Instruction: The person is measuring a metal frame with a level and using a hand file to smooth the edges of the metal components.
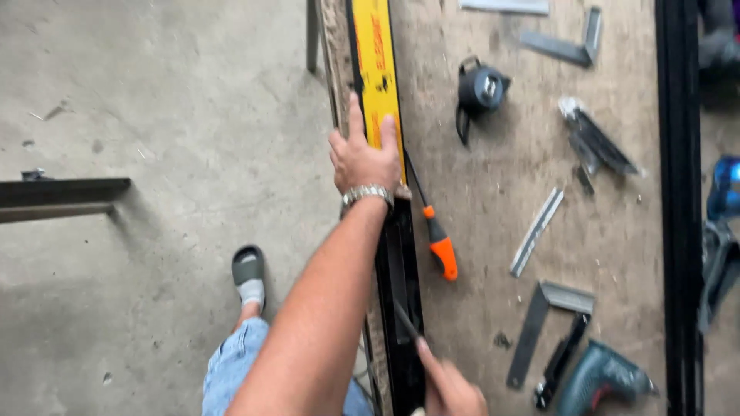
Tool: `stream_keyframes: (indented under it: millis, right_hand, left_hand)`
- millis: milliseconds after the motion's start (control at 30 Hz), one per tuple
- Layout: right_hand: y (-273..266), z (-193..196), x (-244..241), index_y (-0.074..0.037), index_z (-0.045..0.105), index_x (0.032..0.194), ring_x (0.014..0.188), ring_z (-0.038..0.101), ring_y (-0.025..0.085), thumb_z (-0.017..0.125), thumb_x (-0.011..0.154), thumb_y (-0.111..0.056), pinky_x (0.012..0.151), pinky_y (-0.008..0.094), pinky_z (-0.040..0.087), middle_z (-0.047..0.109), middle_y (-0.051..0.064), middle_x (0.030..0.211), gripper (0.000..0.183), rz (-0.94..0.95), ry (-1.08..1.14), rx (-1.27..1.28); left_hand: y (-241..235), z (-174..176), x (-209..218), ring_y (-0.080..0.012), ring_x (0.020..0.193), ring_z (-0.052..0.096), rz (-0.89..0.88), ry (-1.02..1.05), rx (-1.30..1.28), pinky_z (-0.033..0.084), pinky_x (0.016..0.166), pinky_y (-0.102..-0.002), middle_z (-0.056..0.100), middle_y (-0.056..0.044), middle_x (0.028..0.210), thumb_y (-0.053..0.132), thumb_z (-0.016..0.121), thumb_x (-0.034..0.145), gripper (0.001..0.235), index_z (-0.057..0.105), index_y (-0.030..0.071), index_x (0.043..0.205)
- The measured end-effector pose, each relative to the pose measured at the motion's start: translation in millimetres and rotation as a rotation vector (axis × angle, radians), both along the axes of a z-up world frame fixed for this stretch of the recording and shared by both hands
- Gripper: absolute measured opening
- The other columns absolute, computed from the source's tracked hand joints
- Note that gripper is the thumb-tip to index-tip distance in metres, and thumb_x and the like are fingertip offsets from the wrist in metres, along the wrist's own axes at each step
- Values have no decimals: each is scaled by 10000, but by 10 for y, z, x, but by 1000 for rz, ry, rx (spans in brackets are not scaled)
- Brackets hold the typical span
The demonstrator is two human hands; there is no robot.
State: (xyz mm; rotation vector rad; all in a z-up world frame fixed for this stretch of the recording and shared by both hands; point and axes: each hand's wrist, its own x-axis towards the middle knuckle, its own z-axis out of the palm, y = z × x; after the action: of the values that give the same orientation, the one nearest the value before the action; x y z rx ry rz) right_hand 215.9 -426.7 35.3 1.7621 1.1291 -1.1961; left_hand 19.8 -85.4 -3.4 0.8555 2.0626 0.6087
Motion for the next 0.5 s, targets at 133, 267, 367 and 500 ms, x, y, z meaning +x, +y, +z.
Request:
stream_keyframes:
  millis: [133,267,367,500]
  right_hand:
    - [-231,-2,41,-446,426,1535,558,537,197,563,956,-240,580,361,415,448,-25,730,629,126,111,749]
    - [507,211,-230,-106,552,1461,773,736,141,552,970,-21,830,299,578,737,49,927,498,73,491,1206]
    - [936,863,-410,-154,691,1319,649,660,27,664,940,-159,706,184,542,803,-20,1071,380,-14,285,1380]
    - [616,1030,-570,-240,715,1276,473,456,38,673,916,-141,479,186,447,668,-59,699,376,-128,229,1382]
  left_hand:
    - [12,-17,6,-293,1052,596,-1,34,27,583,733,-455,514,-111,1223,728,343,895,738,242,471,1579]
    - [85,-140,-5,-370,1103,604,40,62,75,543,853,-547,530,-132,1243,729,406,890,732,271,486,1567]
    - [14,-51,6,-306,1041,592,6,46,23,572,750,-491,507,-104,1185,731,341,901,734,246,477,1583]
    - [44,16,-15,-295,1035,594,-19,22,7,582,736,-456,515,-118,1222,709,355,908,736,239,461,1591]
